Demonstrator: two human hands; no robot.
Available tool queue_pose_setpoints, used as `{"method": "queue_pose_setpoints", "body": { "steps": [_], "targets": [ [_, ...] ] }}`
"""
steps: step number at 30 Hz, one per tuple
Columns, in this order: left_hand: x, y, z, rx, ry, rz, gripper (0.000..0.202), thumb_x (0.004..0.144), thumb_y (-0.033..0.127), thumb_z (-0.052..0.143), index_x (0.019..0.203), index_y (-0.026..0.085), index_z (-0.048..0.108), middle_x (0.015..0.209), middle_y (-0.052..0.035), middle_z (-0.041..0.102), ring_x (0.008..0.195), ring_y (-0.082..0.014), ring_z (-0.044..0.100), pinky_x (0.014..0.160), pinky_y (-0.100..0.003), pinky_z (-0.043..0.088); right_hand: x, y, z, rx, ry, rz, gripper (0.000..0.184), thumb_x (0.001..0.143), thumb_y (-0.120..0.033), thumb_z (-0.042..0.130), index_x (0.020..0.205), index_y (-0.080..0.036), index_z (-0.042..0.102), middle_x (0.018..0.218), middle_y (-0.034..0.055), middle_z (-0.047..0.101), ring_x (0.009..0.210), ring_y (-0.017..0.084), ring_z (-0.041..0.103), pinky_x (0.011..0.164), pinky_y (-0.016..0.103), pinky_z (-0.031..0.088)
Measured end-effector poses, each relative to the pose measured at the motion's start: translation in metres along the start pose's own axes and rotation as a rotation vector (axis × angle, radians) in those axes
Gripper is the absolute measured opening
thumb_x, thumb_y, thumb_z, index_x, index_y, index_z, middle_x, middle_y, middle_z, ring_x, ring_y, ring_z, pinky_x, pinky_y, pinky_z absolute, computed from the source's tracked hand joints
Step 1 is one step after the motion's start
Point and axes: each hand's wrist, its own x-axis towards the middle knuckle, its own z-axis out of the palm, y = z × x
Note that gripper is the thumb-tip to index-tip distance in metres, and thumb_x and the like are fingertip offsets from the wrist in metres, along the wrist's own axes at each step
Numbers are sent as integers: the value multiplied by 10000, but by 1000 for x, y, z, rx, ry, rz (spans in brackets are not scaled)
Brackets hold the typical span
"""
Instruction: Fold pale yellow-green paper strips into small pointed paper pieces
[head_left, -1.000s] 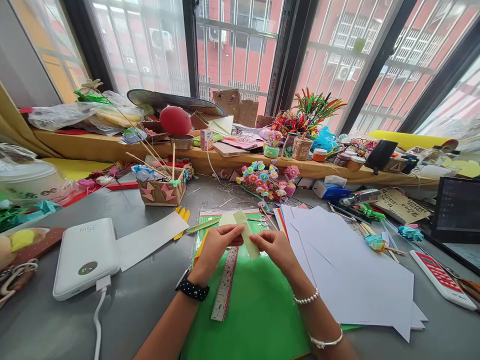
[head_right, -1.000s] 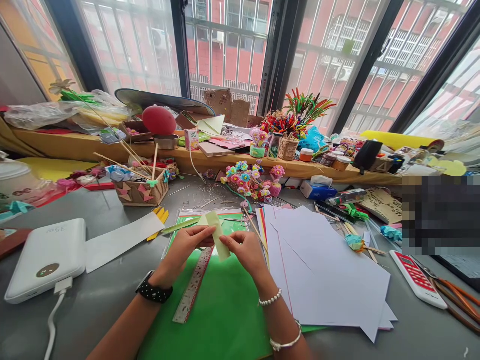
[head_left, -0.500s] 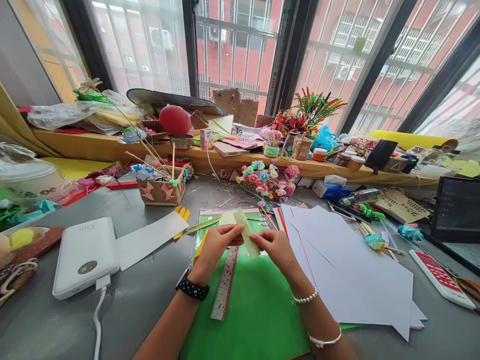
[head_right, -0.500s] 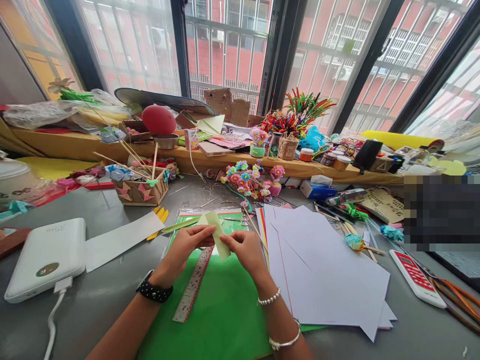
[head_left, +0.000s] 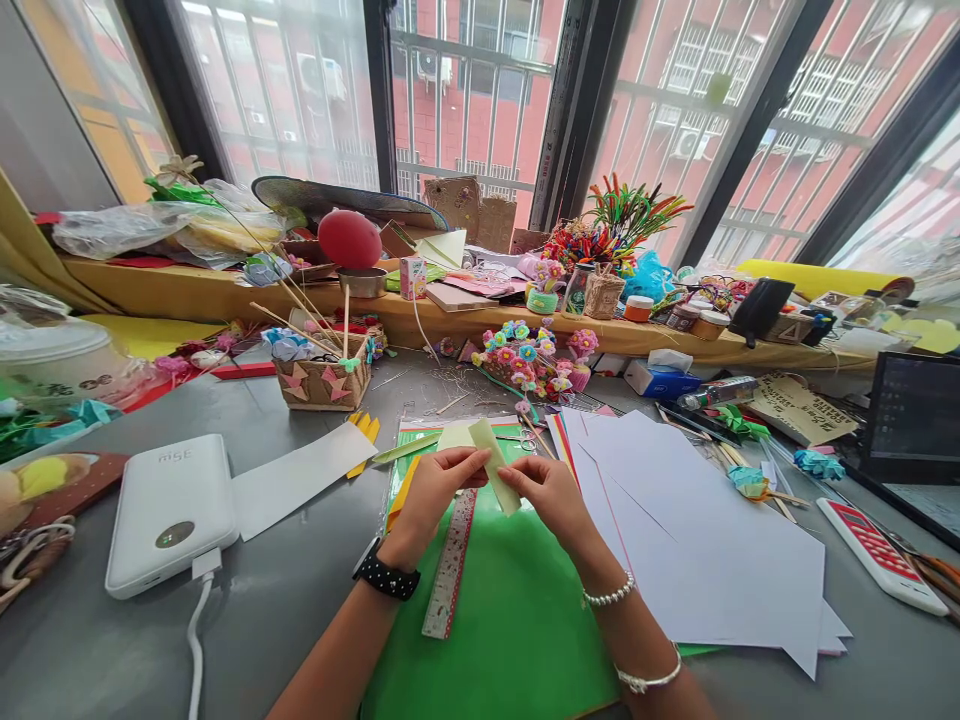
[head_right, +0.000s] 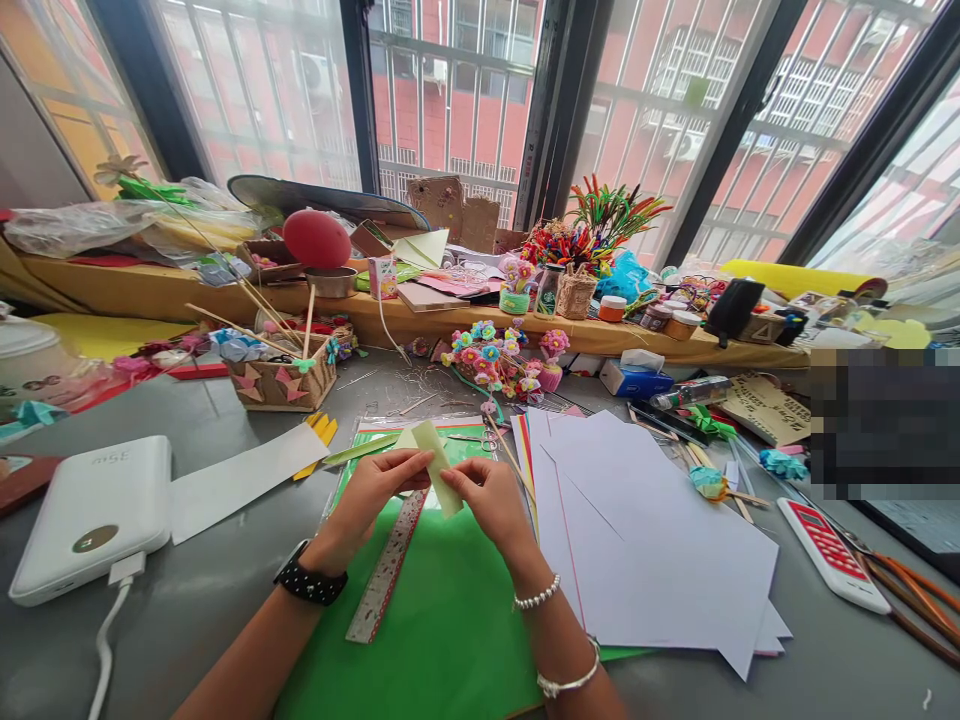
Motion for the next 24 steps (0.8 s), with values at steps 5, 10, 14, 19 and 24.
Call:
{"method": "queue_pose_setpoints", "body": {
  "steps": [5,10,14,19,24],
  "targets": [
    [1,1,-3,-6,25,56,224,619,332,611,711,128,618,691,-17,620,658,-132,573,661,-245,468,0,-1,-2,-39,-30,-5,211,655,-340,568,592,-140,591,499,-16,521,465,97,448,436,202,323],
    [1,1,-4,-13,44,52,224,628,339,600,673,120,582,654,-17,605,645,-134,575,661,-257,468,1,-2,-2,5,18,6,219,658,-347,560,641,-136,616,542,-3,550,491,104,463,448,204,329],
    [4,-1,-7,84,0,52,246,646,360,572,694,119,575,661,-32,616,668,-153,586,675,-285,465,2,-2,-6,15,96,-21,229,683,-349,533,699,-138,620,604,10,582,531,110,484,463,201,341],
    [6,-1,-14,427,18,301,300,630,324,591,878,158,565,817,-36,614,705,-149,571,648,-261,448,1,-3,-13,-245,-69,-89,185,686,-302,536,654,-148,634,543,1,576,490,104,476,437,197,329],
    [1,3,-13,774,-240,385,172,686,309,530,731,189,644,707,-16,631,677,-140,561,625,-228,412,-2,-9,-13,-342,-193,-160,169,699,-266,526,670,-158,653,619,20,632,554,122,544,515,204,401]
  ]
}}
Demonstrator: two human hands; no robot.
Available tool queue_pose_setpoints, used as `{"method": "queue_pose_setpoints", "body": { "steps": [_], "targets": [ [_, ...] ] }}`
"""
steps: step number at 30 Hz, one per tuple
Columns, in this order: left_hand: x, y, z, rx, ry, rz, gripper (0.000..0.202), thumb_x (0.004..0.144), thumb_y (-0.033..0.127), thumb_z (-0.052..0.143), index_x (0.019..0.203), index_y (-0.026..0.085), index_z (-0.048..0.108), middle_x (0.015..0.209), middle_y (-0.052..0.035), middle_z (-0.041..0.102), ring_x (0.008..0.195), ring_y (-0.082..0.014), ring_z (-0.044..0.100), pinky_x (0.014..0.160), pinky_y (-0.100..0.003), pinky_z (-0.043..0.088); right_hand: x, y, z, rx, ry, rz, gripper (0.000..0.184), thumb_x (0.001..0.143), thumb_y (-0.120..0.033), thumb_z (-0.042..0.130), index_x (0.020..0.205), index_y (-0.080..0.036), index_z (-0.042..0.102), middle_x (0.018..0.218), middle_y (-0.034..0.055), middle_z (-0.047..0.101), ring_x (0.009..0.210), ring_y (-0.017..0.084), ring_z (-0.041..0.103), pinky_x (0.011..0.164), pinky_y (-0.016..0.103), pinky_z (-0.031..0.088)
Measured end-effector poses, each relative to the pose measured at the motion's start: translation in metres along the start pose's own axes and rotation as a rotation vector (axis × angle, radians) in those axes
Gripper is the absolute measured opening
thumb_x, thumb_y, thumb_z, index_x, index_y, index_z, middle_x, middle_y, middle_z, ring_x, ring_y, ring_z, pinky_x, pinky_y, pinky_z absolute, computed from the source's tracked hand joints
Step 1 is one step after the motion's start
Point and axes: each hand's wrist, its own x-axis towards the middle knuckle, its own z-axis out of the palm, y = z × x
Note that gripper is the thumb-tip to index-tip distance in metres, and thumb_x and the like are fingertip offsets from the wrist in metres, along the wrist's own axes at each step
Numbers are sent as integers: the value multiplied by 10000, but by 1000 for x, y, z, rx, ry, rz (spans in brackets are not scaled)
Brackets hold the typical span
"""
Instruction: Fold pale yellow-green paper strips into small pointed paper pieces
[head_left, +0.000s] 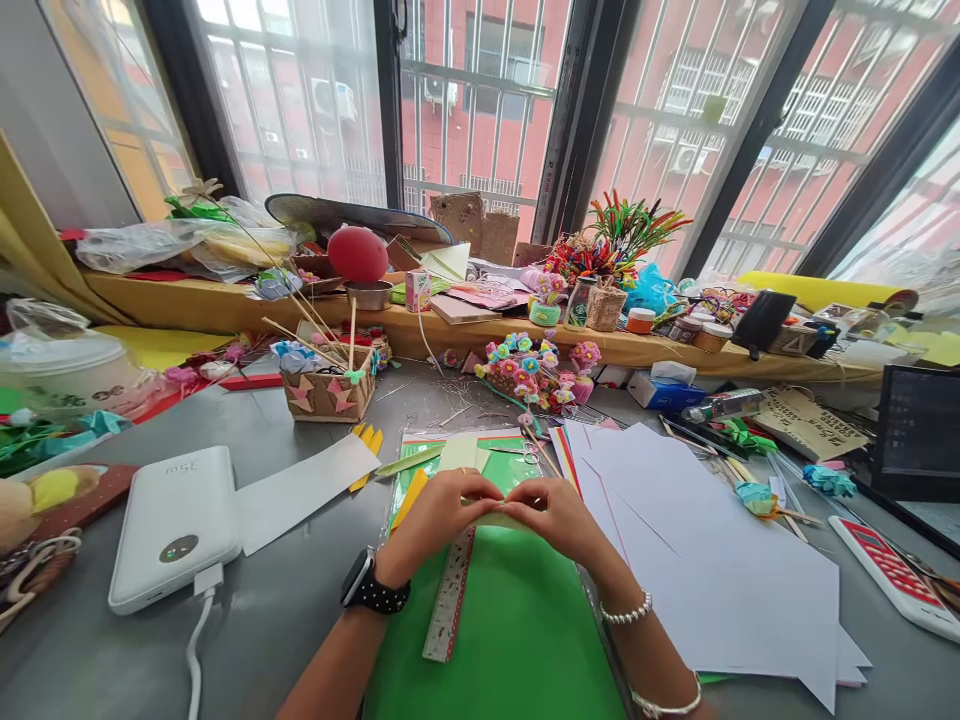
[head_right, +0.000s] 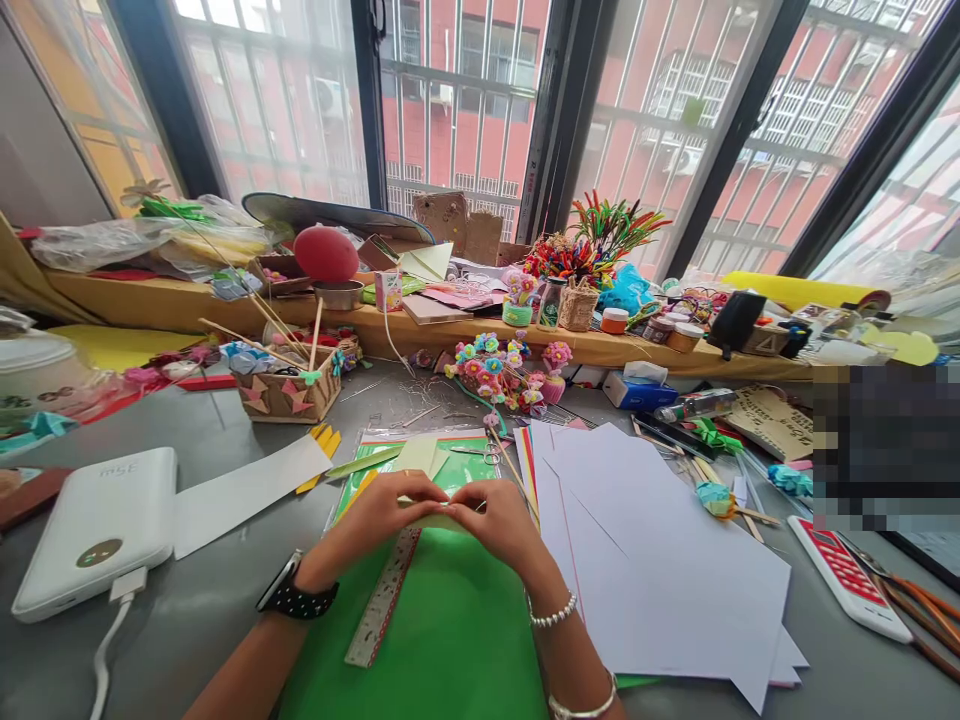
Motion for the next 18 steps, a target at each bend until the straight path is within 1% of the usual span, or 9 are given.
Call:
{"method": "queue_pose_setpoints", "body": {
  "steps": [2,6,12,15,18],
  "targets": [
    [0,2,1,57,-27,-1,175,694,300,519,718,189,653,695,-17,637,679,-142,559,616,-222,401,0,-1,0,-18,-3,-14,173,705,-259,518,682,-160,658,650,28,646,582,131,562,541,210,419],
    [0,-1,3,96,8,-38,192,699,309,504,708,186,651,707,-20,646,678,-143,561,610,-217,393,0,0,-1,-37,32,-8,173,709,-248,509,695,-165,660,673,33,657,615,144,581,569,220,434],
    [2,-9,2,61,62,-100,233,693,346,491,692,172,644,689,-24,647,650,-145,561,577,-212,390,1,5,-11,-72,169,23,157,703,-231,509,691,-169,652,666,31,655,607,149,581,548,221,436],
    [2,-8,3,34,70,-114,248,691,353,486,689,162,644,673,-25,641,627,-142,556,559,-211,386,2,5,-13,-79,222,22,156,706,-234,507,685,-165,646,640,28,647,576,146,572,524,219,430],
    [2,-4,5,-2,79,-119,248,692,346,482,685,156,642,677,-25,639,628,-141,553,563,-211,389,2,5,-10,-70,289,12,153,712,-227,500,696,-165,639,673,35,649,606,150,574,553,229,438]
  ]
}}
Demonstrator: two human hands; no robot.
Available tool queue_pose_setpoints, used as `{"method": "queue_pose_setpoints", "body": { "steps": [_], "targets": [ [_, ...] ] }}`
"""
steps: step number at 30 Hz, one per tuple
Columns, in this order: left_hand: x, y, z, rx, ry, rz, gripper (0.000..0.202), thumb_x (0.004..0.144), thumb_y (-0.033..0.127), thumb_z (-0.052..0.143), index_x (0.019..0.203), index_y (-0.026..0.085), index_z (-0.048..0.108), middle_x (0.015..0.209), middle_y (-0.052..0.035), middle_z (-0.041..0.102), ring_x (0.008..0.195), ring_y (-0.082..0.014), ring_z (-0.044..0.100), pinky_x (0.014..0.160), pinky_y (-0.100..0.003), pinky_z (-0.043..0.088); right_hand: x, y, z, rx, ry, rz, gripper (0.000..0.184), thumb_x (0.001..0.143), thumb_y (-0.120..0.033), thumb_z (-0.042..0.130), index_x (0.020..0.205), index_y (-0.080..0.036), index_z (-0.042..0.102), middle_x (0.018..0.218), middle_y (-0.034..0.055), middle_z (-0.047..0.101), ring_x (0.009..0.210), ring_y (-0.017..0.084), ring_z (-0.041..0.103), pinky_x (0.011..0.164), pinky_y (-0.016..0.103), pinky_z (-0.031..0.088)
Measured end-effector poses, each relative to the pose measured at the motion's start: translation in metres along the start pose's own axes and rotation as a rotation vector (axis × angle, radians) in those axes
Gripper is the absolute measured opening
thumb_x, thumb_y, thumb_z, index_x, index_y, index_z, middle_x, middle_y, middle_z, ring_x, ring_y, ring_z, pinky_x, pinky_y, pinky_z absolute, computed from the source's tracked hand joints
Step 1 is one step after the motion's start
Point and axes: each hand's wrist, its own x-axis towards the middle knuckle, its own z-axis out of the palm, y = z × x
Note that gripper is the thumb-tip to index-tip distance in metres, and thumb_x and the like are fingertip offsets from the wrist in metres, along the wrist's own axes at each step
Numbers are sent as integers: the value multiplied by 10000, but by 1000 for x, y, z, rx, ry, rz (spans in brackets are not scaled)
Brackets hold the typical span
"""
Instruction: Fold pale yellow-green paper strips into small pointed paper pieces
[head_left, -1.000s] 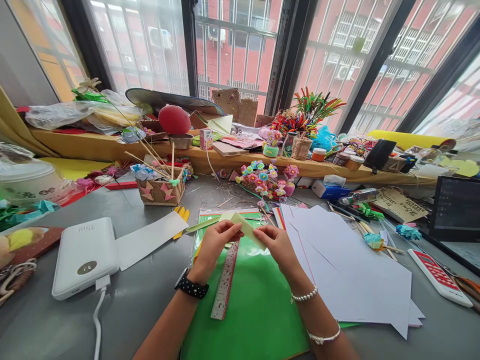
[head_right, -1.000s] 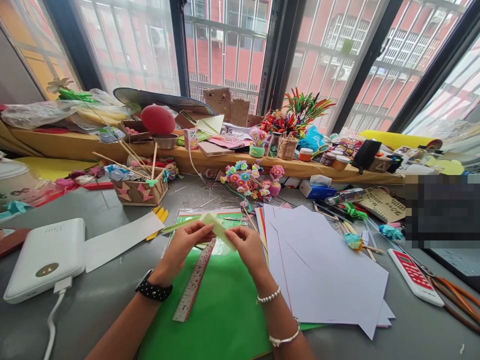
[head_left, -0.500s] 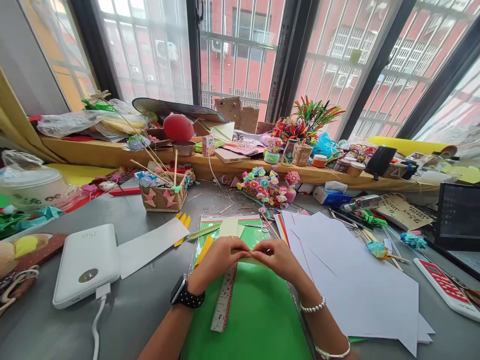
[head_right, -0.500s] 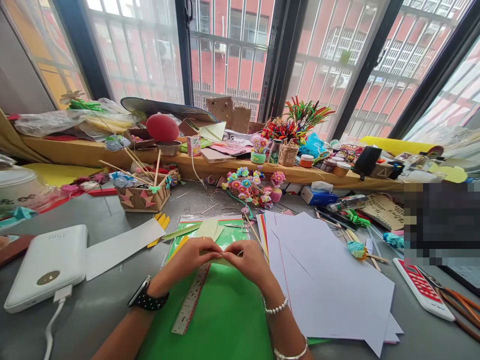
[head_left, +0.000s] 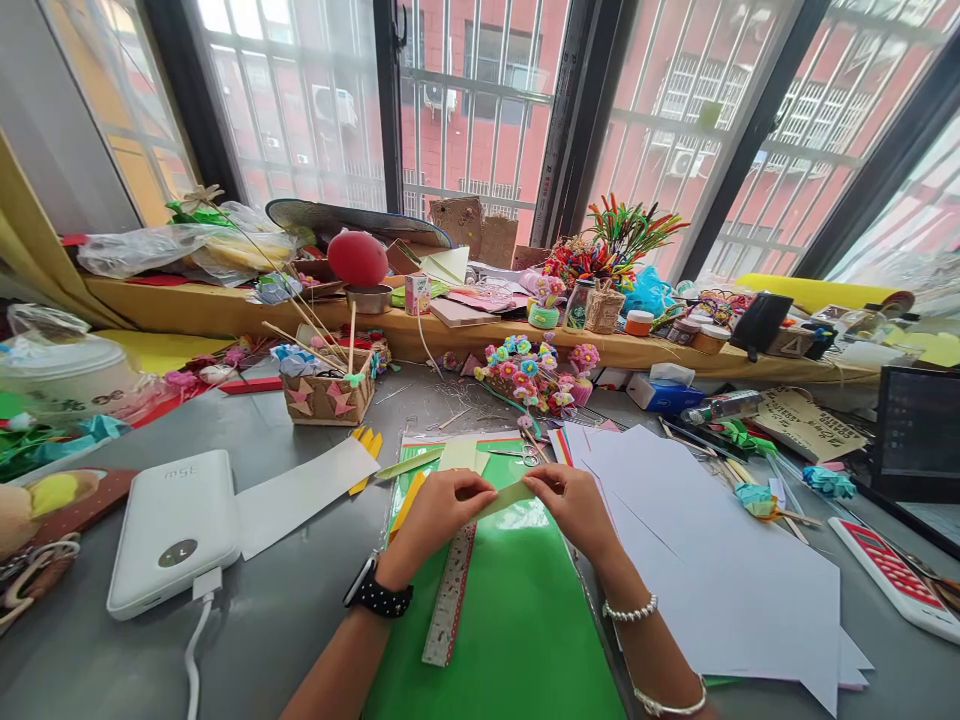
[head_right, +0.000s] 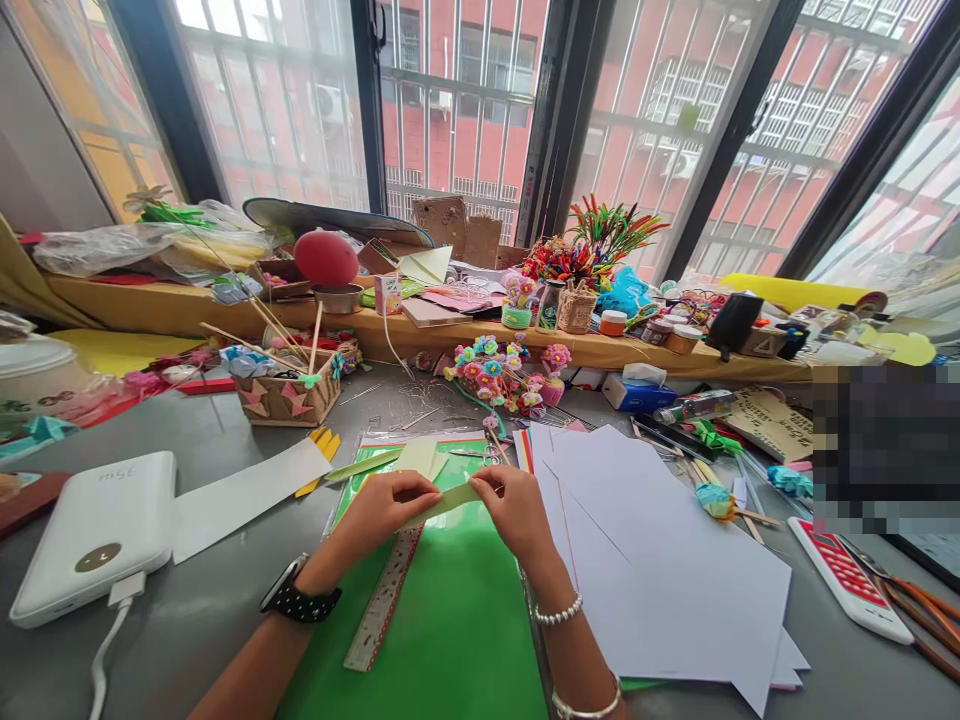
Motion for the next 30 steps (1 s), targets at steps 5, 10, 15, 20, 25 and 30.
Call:
{"method": "queue_pose_setpoints", "body": {
  "steps": [5,10,15,20,25,30],
  "targets": [
    [-2,6,4,-54,41,-24,238,691,339,485,677,151,630,672,-23,636,631,-143,551,568,-214,395,-1,-1,4,64,104,13,164,730,-245,478,724,-162,620,716,49,639,657,159,576,612,255,452],
    [-2,9,6,-100,54,-8,237,697,338,485,690,147,626,703,-34,638,660,-148,556,601,-218,405,-1,1,10,190,-22,74,218,660,-321,566,808,-163,596,757,49,631,652,161,578,536,237,457],
    [-1,8,10,-112,54,18,220,712,314,469,732,150,614,727,-38,631,684,-147,556,616,-218,408,-3,-2,17,222,-45,112,178,688,-320,534,672,-151,584,551,13,584,488,129,545,453,217,427],
    [-1,6,7,-72,65,18,242,718,348,456,713,163,612,707,-28,628,666,-150,552,606,-231,408,-3,-4,14,223,-13,112,176,681,-316,543,663,-150,601,556,22,596,502,141,569,471,220,439],
    [1,2,-3,-80,92,-15,243,712,358,462,719,163,608,717,-28,632,664,-154,559,604,-238,414,-1,0,7,224,94,146,220,680,-350,534,687,-143,608,576,41,610,528,163,586,487,240,464],
    [2,0,-8,-50,114,-13,230,713,339,461,708,163,608,708,-27,635,651,-150,561,599,-237,414,-1,0,5,265,116,175,228,666,-348,547,689,-132,617,550,43,607,518,168,589,478,243,466]
  ]
}}
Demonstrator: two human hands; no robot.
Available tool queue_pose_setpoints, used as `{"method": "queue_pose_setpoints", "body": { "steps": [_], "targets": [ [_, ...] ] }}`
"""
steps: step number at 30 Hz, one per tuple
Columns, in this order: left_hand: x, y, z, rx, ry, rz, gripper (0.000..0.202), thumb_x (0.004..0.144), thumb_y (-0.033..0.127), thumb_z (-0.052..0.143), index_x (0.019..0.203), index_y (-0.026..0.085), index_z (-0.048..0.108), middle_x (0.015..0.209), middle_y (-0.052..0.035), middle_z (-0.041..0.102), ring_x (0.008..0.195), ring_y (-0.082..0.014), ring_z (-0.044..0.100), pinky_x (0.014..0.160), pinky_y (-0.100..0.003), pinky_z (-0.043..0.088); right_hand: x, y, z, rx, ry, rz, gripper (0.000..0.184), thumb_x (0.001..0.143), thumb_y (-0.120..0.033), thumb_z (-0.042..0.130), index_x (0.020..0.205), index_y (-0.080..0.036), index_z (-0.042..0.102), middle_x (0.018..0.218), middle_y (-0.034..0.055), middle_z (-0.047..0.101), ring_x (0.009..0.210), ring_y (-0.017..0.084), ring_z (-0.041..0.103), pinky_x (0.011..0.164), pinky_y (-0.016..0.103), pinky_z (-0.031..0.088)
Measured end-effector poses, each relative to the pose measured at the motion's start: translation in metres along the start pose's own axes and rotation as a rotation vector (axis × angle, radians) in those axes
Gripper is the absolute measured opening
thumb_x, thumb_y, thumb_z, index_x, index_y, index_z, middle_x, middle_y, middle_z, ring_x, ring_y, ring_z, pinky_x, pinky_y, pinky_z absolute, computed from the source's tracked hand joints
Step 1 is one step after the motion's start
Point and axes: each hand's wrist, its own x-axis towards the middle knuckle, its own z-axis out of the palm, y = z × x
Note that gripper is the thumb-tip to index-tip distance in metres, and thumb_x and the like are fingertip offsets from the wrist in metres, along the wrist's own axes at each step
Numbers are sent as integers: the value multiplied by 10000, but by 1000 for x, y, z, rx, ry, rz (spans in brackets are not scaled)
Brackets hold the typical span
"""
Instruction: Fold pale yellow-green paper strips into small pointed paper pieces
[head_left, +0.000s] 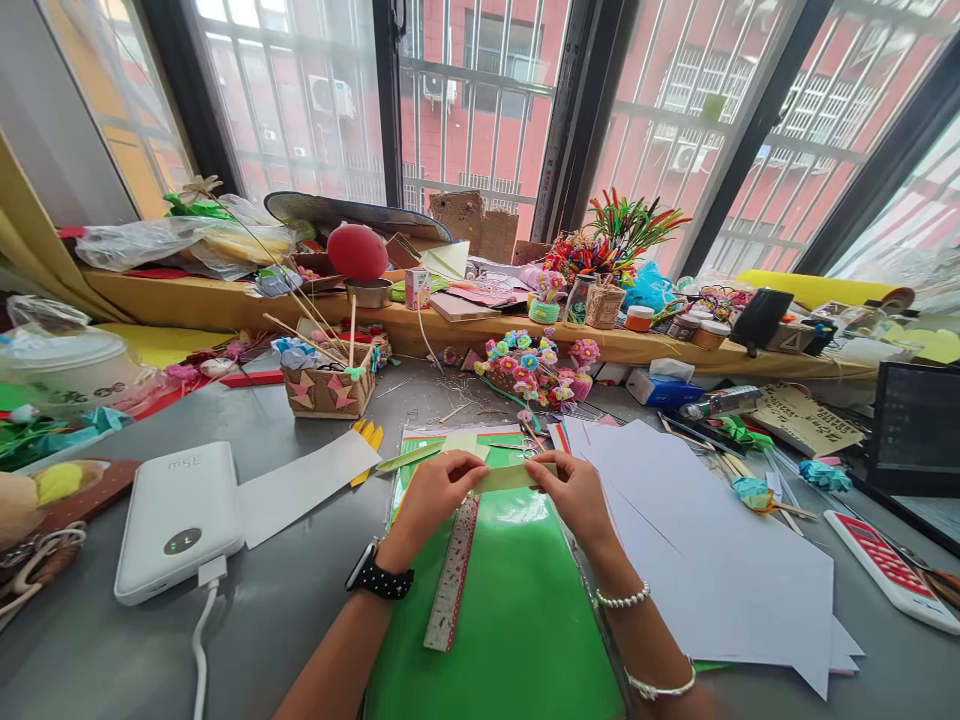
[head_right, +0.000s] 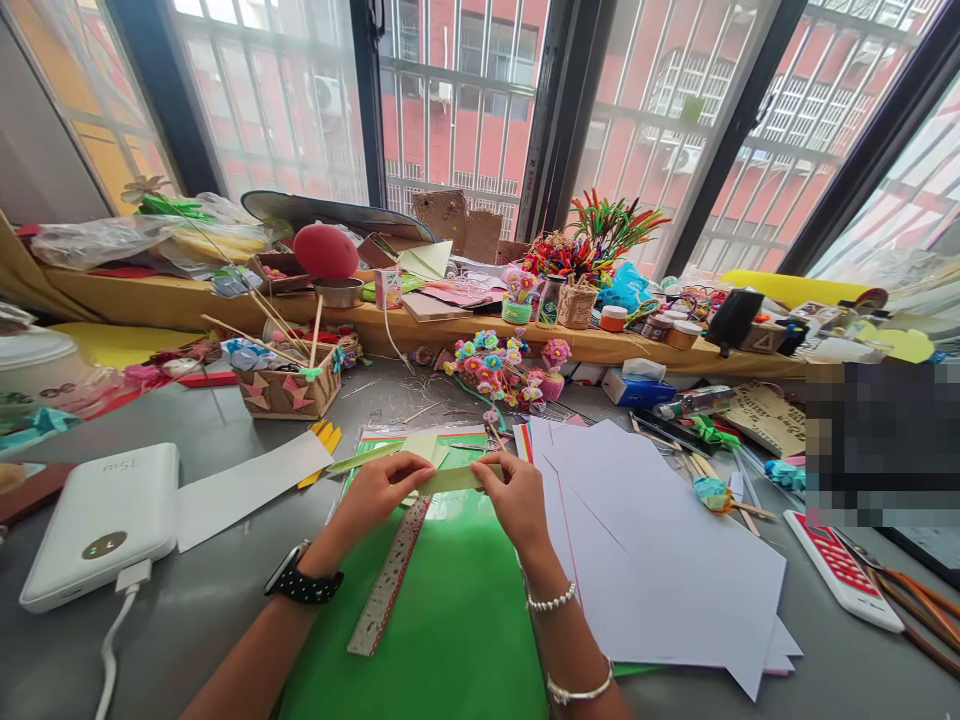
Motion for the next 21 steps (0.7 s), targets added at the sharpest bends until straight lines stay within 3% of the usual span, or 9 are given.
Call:
{"method": "queue_pose_setpoints", "body": {
  "steps": [5,9,12,17,21],
  "targets": [
    [0,1,-5,67,46,0,228,719,330,453,693,164,606,680,-23,635,640,-151,559,589,-242,415,1,1,-3,-4,29,26,236,659,-351,553,689,-126,619,613,58,621,531,166,583,497,253,473],
    [-2,1,2,54,130,38,233,741,330,438,777,164,598,795,-37,634,739,-154,563,664,-250,424,1,2,0,26,11,15,232,667,-345,548,692,-125,618,619,56,621,544,164,585,513,256,484],
    [-4,4,9,6,53,87,243,741,335,449,867,180,587,857,-35,634,765,-150,564,686,-249,423,-1,2,6,43,-46,-15,216,666,-339,553,684,-134,621,598,46,618,540,161,587,504,248,487],
    [-4,7,9,41,-1,79,220,743,316,444,735,176,613,752,-25,650,700,-152,565,641,-239,417,-2,-1,7,12,-113,-78,202,692,-311,526,715,-142,634,617,49,640,550,165,604,511,244,483],
    [-2,4,3,43,38,55,215,740,315,446,737,179,613,762,-22,653,694,-152,567,645,-239,418,2,3,-7,-72,48,-81,189,690,-298,520,720,-152,636,630,47,653,571,176,609,551,270,486]
  ]
}}
